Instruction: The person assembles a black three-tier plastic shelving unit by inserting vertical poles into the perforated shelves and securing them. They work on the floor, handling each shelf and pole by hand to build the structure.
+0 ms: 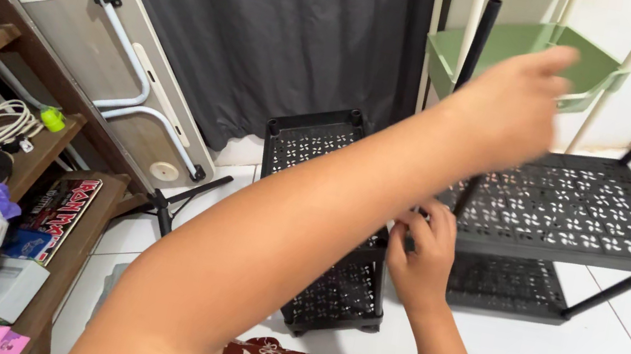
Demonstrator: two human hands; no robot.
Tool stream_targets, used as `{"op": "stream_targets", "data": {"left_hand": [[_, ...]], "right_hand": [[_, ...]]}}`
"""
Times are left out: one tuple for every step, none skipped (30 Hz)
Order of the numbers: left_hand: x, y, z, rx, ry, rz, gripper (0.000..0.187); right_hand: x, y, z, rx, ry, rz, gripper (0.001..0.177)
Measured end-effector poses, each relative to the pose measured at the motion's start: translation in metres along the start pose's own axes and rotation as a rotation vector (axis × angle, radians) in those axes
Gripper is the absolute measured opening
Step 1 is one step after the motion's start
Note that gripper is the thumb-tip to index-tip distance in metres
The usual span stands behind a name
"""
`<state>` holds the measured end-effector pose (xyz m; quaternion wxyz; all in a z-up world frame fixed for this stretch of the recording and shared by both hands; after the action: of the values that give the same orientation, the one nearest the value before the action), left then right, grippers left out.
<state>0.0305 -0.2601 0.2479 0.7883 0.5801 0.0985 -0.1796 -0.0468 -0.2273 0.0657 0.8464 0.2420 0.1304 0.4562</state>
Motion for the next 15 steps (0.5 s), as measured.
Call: {"op": "stream_targets", "data": {"left_hand": [[0.012,0.003,-0.007,-0.007,0.071,0.047,0.021],[0.022,0.005,-0.017,0.000,0.113,0.047,0.021],[0.033,0.006,-0.025,0.009,0.152,0.048,0.021],[0.042,0.009,-0.030,-0.027,0.163,0.063,0.020],[0.051,0.013,-0.032,-0.061,0.171,0.075,0.020],[0.059,0.016,-0.033,-0.095,0.179,0.086,0.020],[0.066,0.018,-0.033,-0.108,0.208,0.072,0.019],[0.071,0.019,-0.033,-0.120,0.237,0.059,0.018],[0.075,0.020,-0.032,-0.133,0.268,0.047,0.017],[0.076,0.021,-0.029,-0.130,0.243,0.031,0.017],[0.075,0.021,-0.027,-0.126,0.222,0.016,0.017],[0.073,0.021,-0.027,-0.122,0.201,0.001,0.017],[0.070,0.021,-0.029,-0.155,0.162,-0.015,0.017],[0.066,0.020,-0.032,-0.189,0.123,-0.032,0.016],[0.061,0.018,-0.035,-0.222,0.081,-0.050,0.016]], "right_hand": [[0.000,-0.003,-0.002,0.030,0.009,0.027,0.022],[-0.001,-0.006,-0.004,0.012,-0.012,-0.049,0.020],[-0.003,-0.010,-0.007,-0.007,-0.037,-0.128,0.019],[-0.005,-0.015,-0.009,-0.025,-0.062,-0.206,0.019],[-0.007,-0.024,-0.010,0.039,-0.091,-0.265,0.017],[-0.007,-0.033,-0.012,0.103,-0.121,-0.324,0.017],[-0.009,-0.041,-0.015,0.168,-0.146,-0.382,0.019],[-0.012,-0.051,-0.016,0.182,-0.115,-0.340,0.030],[-0.015,-0.063,-0.013,0.195,-0.084,-0.296,0.044],[-0.019,-0.074,-0.011,0.208,-0.052,-0.252,0.058],[-0.021,-0.084,-0.011,0.240,-0.005,-0.236,0.059],[-0.023,-0.094,-0.011,0.272,0.042,-0.221,0.060],[-0.023,-0.102,-0.013,0.306,0.091,-0.204,0.060],[-0.023,-0.108,-0.015,0.299,0.100,-0.189,0.060],[-0.025,-0.113,-0.016,0.292,0.108,-0.177,0.059]]}}
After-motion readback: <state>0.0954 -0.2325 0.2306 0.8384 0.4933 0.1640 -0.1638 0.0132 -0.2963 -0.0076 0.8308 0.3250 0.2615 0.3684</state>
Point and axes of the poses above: each hand's wrist, its own z-axis towards the middle knuckle, its own x-axis out of the palm, y = z × x, the point moved 2 cm from there along z, towards the middle knuckle, and after that the axes turned 14 degrees about z, right-handed, at the moved point
